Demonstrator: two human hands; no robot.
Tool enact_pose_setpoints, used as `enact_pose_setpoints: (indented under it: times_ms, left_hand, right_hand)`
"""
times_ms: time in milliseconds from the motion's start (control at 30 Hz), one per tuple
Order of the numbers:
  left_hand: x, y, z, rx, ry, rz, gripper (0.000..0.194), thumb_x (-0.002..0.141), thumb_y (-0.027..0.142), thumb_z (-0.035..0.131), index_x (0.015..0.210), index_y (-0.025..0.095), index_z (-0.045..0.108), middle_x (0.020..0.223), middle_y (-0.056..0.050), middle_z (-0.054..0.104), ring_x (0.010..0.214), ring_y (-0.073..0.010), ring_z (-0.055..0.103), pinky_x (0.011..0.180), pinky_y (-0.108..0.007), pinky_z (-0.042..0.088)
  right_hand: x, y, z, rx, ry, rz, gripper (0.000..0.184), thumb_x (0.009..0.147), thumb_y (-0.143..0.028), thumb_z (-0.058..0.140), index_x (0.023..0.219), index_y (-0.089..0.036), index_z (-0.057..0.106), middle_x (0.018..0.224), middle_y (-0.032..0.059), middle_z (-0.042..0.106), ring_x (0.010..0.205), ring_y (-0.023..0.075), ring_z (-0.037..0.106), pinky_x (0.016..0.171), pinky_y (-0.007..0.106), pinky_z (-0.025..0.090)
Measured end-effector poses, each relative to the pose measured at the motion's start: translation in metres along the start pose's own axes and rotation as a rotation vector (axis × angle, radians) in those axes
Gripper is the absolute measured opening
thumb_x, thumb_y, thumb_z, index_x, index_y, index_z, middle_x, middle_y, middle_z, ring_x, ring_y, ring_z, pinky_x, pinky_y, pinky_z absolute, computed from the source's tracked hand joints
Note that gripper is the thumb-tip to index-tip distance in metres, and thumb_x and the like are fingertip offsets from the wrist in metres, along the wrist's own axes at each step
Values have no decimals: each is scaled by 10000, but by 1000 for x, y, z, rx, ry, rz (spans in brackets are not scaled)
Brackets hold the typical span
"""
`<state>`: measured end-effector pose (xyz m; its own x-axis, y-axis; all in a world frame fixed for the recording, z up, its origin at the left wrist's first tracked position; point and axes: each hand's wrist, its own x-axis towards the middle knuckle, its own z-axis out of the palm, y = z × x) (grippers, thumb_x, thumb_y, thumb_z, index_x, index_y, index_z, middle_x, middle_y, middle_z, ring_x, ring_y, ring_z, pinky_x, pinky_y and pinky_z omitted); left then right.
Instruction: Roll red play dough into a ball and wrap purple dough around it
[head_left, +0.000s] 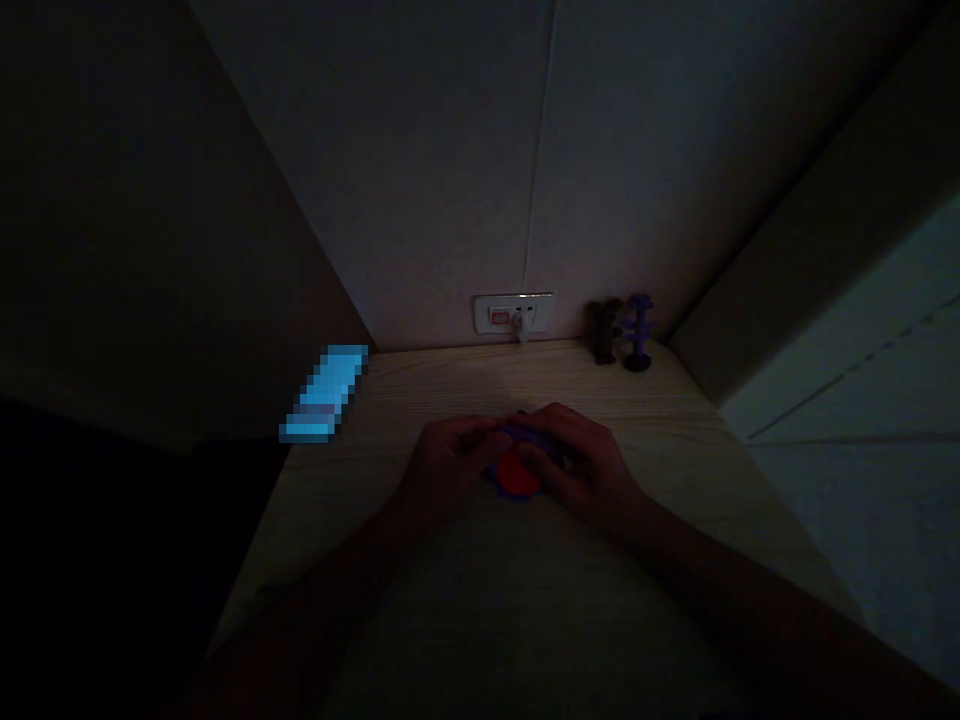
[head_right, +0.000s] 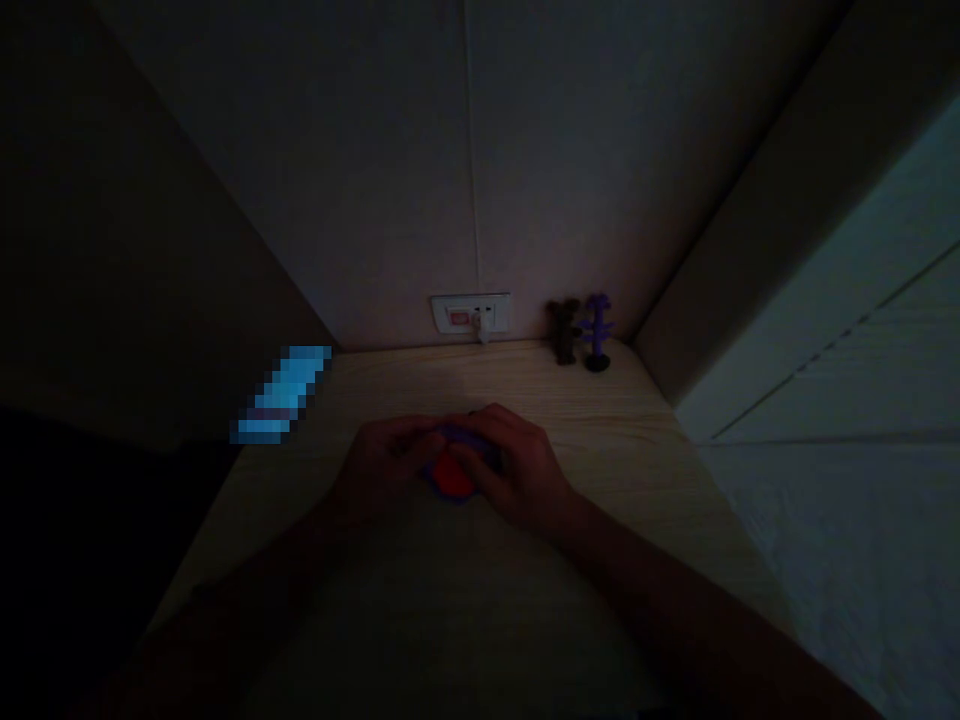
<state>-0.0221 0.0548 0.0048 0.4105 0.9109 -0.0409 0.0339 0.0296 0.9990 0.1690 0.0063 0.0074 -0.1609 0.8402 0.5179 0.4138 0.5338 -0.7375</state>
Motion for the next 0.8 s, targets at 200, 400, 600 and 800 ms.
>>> enact_pose_setpoints:
  times_ms: [200, 400, 600, 800]
  left_hand:
    - [0, -4, 2, -24, -17, 56, 286, 818, 377, 770, 1019, 174, 780, 950, -66, 814, 853, -214, 761, 747, -289, 598]
    - [-1, -3, 3, 18, -1, 61, 260, 852, 389, 749, 1000, 181, 793, 971, -68, 808, 882, -207, 750, 806, -299, 580]
    - [1, -4, 2, -11, 10, 47, 262, 833, 386, 758, 979, 169, 767, 939, -61, 797, 821, -194, 739, 720, -278, 580]
    - [0, -4, 4, 61, -10, 62, 338, 809, 363, 789, 1090, 176, 783, 1104, -88, 798, 990, -244, 752, 848, -328, 605]
  right_hand:
    - [2, 0, -1, 34, 3, 62, 220, 970, -248, 662, 1162, -230, 768, 924, 69, 749, 810, 188, 691, 714, 313, 536]
    - [2, -1, -2, 51, -36, 45, 258, 979, -252, 641, 1208, -240, 757, 948, 73, 735, 831, 191, 685, 727, 324, 542]
    - [3, 2, -1, 74, 25, 122, 207, 951, -268, 687, 1133, -238, 781, 936, 66, 757, 821, 189, 698, 713, 310, 541]
    - [1, 4, -1, 119, 1, 177, 235, 952, -308, 677, 1153, -240, 778, 948, 61, 776, 813, 193, 709, 689, 303, 550]
